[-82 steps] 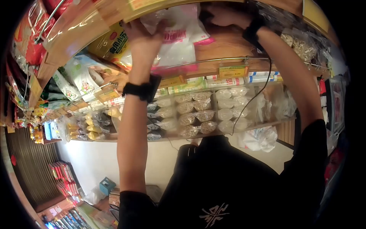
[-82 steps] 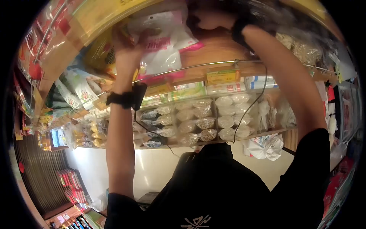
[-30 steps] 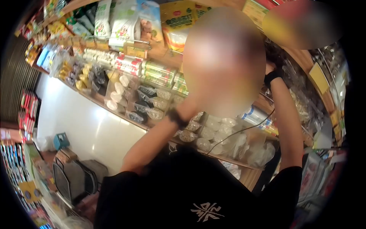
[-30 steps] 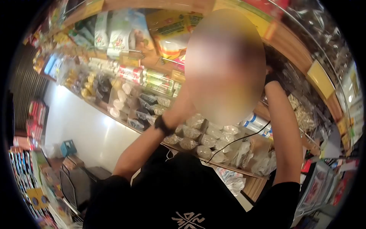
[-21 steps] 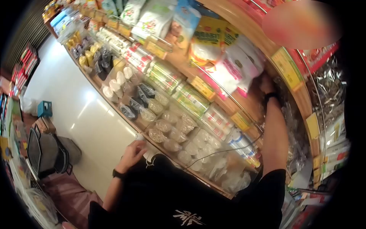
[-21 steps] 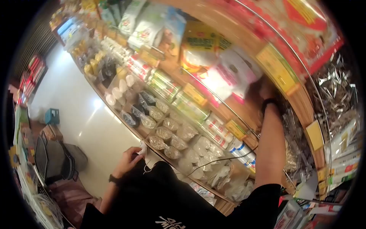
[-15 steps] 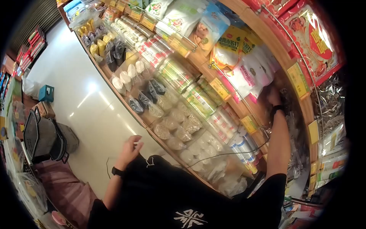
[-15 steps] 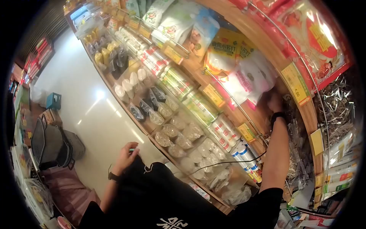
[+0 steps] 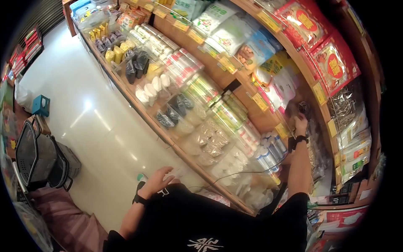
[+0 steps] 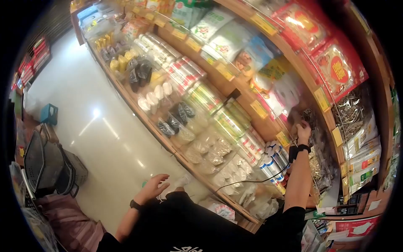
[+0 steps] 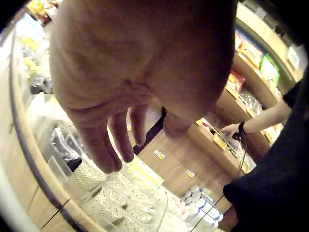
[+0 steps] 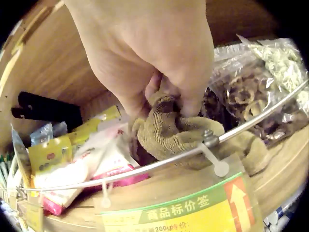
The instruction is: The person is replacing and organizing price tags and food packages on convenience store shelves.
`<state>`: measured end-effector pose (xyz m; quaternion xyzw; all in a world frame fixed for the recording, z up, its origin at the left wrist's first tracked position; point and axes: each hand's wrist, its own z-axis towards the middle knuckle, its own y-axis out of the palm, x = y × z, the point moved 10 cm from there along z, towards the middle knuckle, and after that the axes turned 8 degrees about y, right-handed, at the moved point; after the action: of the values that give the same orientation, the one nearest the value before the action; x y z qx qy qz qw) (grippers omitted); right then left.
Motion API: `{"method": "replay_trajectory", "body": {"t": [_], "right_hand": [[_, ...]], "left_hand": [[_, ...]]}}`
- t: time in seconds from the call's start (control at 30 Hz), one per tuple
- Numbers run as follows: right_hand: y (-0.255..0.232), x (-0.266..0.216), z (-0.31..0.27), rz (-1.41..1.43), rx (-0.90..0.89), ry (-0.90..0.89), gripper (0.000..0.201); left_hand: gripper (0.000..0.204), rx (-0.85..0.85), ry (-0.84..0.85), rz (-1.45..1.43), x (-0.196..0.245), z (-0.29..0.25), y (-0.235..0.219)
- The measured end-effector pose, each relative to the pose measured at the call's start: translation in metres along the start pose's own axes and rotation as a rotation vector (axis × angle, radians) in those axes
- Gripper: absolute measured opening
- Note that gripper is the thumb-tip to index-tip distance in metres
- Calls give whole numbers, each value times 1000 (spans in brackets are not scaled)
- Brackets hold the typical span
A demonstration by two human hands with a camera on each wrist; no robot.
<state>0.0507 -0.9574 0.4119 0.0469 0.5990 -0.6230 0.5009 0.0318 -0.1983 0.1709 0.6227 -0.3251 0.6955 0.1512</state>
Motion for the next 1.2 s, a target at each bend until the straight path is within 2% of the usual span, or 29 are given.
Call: {"method": "replay_trajectory", "body": {"t": [0.07,0.1,0.23,0.33,0.43,0.5,0.6,0.63,0.7,0.77,0.9,1.0,1.07,1.13,1.2], "right_hand": [[-20,-25,-31,208,56,14,37],[-37,-46,-51,48,167,-4,35],[-72,-89,-88,34,366,-96,35],[-87,-113,-109,259,414,-148,36],[-90,-135,-144,449,462,-178,38],[-75,-165,-186,535,428,-219,36],[-22,-202,-251,626,313,-197,32],[2,-207,-264,679,225,-234,30],[57,-226,-310,650,120,-172,29],[119,-243,-351,631,-13,-127,30],[274,-283,-437,749,-460,27,31],[363,-306,-509,748,-745,147,30],[405,-333,-557,719,-906,59,28],[442,-360,-601,767,-1085,38,26],[448,-397,-642,672,-1186,-189,28]], "left_hand": [[37,88,-73,-48,-12,-28,-24],[37,134,-71,-23,-27,-44,-31],[38,216,-111,-29,-49,-96,-67],[36,307,-203,-91,-63,-128,-95],[34,403,-190,-104,-83,-150,-110],[33,452,-193,-121,-90,-159,-118],[32,546,-236,-100,-93,-174,-131],[32,574,-262,-94,-96,-178,-134],[32,616,-337,-79,-96,-187,-139],[33,622,-345,-72,-110,-188,-138],[36,698,-425,18,-115,-207,-138],[38,702,-521,137,-102,-198,-162],[37,793,-463,200,-94,-198,-179],[37,892,-484,82,-99,-191,-198],[39,966,-508,76,-100,-199,-206]]}}
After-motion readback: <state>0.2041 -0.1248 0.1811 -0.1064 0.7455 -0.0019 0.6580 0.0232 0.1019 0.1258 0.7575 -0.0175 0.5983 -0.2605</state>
